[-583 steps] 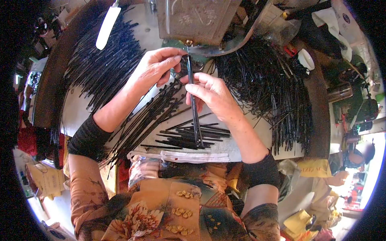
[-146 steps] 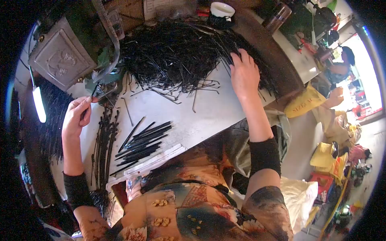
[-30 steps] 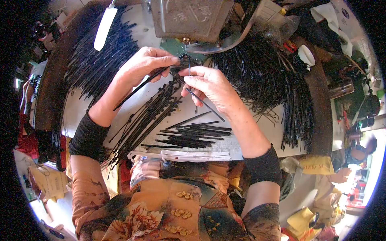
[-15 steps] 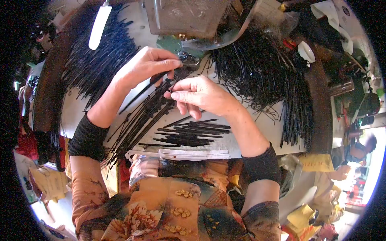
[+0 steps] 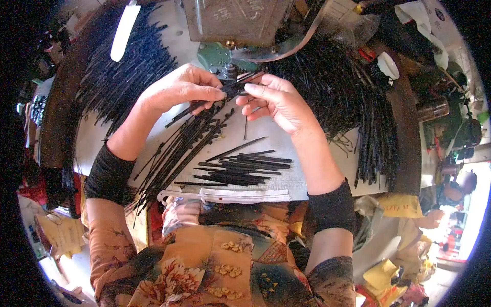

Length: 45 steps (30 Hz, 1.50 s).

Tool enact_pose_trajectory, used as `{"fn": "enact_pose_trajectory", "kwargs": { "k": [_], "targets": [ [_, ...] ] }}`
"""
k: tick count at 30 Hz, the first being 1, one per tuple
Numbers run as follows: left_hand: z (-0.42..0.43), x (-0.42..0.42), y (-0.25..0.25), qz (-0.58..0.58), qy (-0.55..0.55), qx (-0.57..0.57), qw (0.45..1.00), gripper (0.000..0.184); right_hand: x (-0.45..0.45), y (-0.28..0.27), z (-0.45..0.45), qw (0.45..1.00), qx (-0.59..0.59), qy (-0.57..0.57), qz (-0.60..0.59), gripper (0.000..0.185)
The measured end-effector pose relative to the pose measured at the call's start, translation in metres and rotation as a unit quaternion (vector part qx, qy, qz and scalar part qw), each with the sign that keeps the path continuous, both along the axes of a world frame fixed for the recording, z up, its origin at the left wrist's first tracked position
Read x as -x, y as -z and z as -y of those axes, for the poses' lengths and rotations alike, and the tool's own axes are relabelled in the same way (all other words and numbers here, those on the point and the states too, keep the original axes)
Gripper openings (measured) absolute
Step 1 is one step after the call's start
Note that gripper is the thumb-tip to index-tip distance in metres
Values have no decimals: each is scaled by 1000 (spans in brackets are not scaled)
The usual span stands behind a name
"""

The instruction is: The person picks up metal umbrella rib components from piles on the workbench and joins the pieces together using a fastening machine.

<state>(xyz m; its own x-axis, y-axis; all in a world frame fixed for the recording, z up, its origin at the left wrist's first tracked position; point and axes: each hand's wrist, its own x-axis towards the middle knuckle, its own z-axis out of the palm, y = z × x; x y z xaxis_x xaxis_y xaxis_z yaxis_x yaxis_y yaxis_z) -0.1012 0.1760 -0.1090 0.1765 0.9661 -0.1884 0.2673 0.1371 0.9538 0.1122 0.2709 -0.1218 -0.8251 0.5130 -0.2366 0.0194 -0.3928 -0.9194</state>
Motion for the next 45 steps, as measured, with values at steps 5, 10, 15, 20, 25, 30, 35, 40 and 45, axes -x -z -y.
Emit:
{"fn": "enact_pose_trajectory", "kwargs": {
  "k": [5, 10, 15, 20, 25, 30, 35, 40, 45],
  "targets": [
    [-2, 2, -2, 18, 14, -5, 1000, 28, -2, 3, -4, 999, 30, 10, -44, 30],
    [1, 6, -13, -15, -54, -20, 998, 31, 0, 2, -3, 993, -15, 100, -54, 27],
    [-6, 19, -2, 68, -117, -33, 990, 29, 3, 4, -11, 984, -14, 149, -97, 27],
    [-12, 15, 5, 116, -146, -12, 982, 27, 5, 8, -13, 980, -16, 167, -103, 21],
    [-11, 17, 4, 123, -130, -20, 984, 27, 7, 6, -12, 980, -35, 170, -92, 21],
    [-13, 16, 4, 122, -131, -20, 984, 28, 4, 9, -13, 980, -35, 167, -105, 23],
    [-13, 21, 10, 131, -137, -18, 982, 28, 7, 9, -11, 979, -40, 170, -101, 23],
    [-14, 22, 9, 126, -139, 4, 982, 27, 8, 11, -9, 981, -26, 169, -92, 28],
    [-12, 22, 5, 132, -129, 4, 983, 29, 8, 12, -12, 982, -15, 164, -94, 27]
  ]
}}
